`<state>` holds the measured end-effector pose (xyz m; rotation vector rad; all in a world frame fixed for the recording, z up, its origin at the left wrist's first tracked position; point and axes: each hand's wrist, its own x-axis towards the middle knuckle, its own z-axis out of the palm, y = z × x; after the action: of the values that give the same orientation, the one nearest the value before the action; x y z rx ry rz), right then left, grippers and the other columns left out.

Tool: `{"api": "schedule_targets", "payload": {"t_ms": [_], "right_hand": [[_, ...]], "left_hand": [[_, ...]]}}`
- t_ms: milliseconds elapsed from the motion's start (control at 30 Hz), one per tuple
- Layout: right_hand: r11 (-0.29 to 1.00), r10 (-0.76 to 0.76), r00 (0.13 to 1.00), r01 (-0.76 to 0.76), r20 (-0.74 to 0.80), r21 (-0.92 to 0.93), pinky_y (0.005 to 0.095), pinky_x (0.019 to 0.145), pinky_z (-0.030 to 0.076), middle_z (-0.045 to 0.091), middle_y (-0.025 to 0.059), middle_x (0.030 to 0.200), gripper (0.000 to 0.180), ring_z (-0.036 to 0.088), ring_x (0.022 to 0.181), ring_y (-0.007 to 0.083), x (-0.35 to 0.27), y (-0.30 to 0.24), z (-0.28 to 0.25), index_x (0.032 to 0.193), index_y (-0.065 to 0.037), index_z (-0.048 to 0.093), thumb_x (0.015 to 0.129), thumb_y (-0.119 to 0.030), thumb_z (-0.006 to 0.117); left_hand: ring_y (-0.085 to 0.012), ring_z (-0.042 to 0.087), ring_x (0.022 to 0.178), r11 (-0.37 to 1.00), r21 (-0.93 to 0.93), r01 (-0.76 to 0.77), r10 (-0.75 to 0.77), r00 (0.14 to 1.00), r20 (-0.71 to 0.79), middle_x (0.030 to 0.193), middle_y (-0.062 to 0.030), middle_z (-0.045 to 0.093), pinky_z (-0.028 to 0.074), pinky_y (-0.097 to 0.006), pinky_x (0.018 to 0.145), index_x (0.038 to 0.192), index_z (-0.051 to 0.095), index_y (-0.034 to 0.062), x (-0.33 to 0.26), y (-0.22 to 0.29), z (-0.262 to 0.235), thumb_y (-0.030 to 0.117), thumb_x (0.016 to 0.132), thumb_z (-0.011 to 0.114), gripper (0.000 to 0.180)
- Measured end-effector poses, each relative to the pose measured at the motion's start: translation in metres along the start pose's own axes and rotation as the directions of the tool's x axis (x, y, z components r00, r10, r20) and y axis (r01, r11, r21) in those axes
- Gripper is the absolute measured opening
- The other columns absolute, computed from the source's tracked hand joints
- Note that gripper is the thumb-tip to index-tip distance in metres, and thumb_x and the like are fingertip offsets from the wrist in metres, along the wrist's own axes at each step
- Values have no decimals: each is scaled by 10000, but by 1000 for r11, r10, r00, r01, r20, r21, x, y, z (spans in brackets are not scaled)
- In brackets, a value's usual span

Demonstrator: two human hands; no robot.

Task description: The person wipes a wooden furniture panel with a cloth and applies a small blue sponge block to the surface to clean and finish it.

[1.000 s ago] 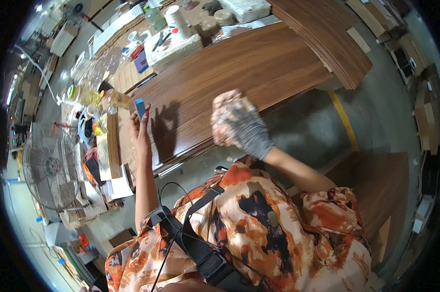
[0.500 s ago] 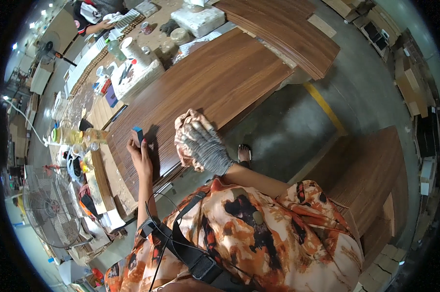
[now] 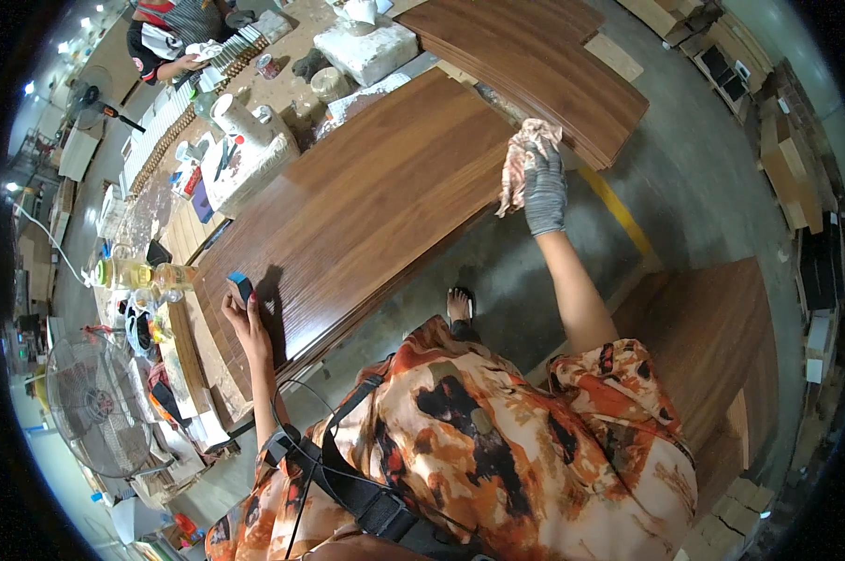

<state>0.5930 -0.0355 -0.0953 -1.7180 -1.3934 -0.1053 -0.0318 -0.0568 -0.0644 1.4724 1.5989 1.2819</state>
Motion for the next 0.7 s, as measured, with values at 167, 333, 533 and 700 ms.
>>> {"api": "schedule_targets", "payload": {"t_ms": [167, 333, 533, 700], "right_hand": [[886, 279, 948, -315, 150, 340, 375, 1003, 521, 721, 142, 1190, 346, 691, 1082, 260, 46, 45, -32, 1320, -22, 632, 1036, -167, 497], [701, 277, 929, -369, 244, 610, 362, 962, 544, 703, 161, 1192, 353, 684, 1068, 258, 57, 28, -36, 1295, -23, 631, 1041, -250, 539], [978, 193, 980, -188, -43, 93, 417, 953, 519, 696, 179, 1066, 373, 657, 998, 286, 26, 8, 8, 1236, -13, 622, 1050, -337, 612], [714, 588, 718, -677, 373, 177, 366, 781, 572, 705, 92, 922, 294, 715, 873, 208, 65, 86, -24, 1168, -98, 673, 1072, -349, 555]], "left_hand": [[-230, 517, 1248, 992, -125, -25, 13, 995, -99, 1394, -175, 527, 372, -349, 1108, 1462, 341, 18, 3, -10, -1, 188, 1080, 596, 490], [-256, 584, 1144, 986, 154, 59, 5, 922, -387, 1294, -225, 590, 465, -377, 1016, 1417, 442, -23, -1, -14, -18, 269, 1065, 635, 497], [-416, 546, 1307, 670, 629, 393, 45, 825, -563, 1423, -225, 582, 354, -521, 1133, 1487, 430, 1, 0, -12, -12, 544, 1053, 539, 704], [-430, 541, 1317, 710, 516, 479, -95, 791, -604, 1444, -229, 570, 364, -545, 1122, 1510, 413, 30, 0, 0, -11, 594, 1038, 522, 743]]}}
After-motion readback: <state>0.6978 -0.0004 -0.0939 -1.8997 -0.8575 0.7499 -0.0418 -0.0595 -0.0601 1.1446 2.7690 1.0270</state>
